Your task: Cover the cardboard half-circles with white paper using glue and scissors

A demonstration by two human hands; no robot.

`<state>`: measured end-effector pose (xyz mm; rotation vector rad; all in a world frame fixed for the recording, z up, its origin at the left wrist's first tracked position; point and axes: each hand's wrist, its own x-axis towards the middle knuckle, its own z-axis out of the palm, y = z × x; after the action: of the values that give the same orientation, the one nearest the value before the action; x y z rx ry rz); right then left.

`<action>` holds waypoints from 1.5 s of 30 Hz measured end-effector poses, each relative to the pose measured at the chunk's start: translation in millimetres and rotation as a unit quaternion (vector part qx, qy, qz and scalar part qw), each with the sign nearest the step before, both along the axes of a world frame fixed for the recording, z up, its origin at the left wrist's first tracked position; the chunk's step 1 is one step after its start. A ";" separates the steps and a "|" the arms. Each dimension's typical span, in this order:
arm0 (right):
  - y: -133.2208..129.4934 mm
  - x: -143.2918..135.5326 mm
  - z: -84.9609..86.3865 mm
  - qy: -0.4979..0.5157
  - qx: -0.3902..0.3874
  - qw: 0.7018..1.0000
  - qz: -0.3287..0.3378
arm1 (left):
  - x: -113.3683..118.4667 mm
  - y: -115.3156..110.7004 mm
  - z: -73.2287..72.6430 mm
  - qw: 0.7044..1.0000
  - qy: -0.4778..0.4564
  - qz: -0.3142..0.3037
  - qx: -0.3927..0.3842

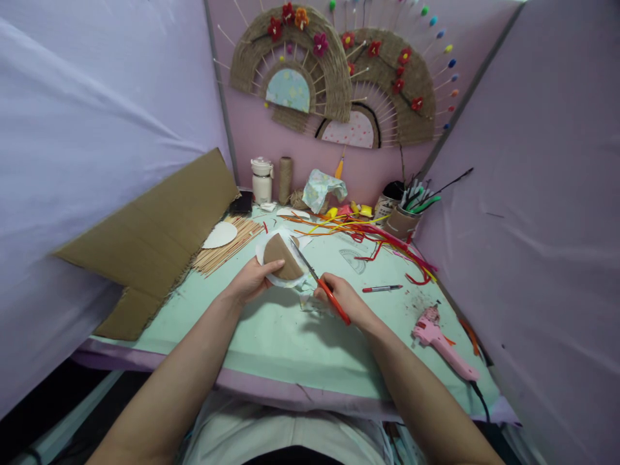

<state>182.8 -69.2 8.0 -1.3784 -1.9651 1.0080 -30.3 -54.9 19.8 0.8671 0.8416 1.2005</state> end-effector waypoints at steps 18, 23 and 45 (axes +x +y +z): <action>1.1 -0.1 -1.1 0.001 -0.005 1.000 -0.010 | 0.5 0.8 3.9 0.999 -0.031 0.032 -0.024; -2.2 0.7 1.8 0.002 -0.013 1.000 0.011 | 0.0 0.4 2.1 0.999 -0.013 0.023 -0.033; -0.8 0.0 -0.3 0.005 -0.006 1.000 -0.001 | -1.2 0.7 -4.3 0.999 0.003 -0.024 -0.027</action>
<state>182.7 -70.0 7.7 -1.3787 -1.9532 1.0244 -31.5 -54.2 15.5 0.8424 0.8517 1.1290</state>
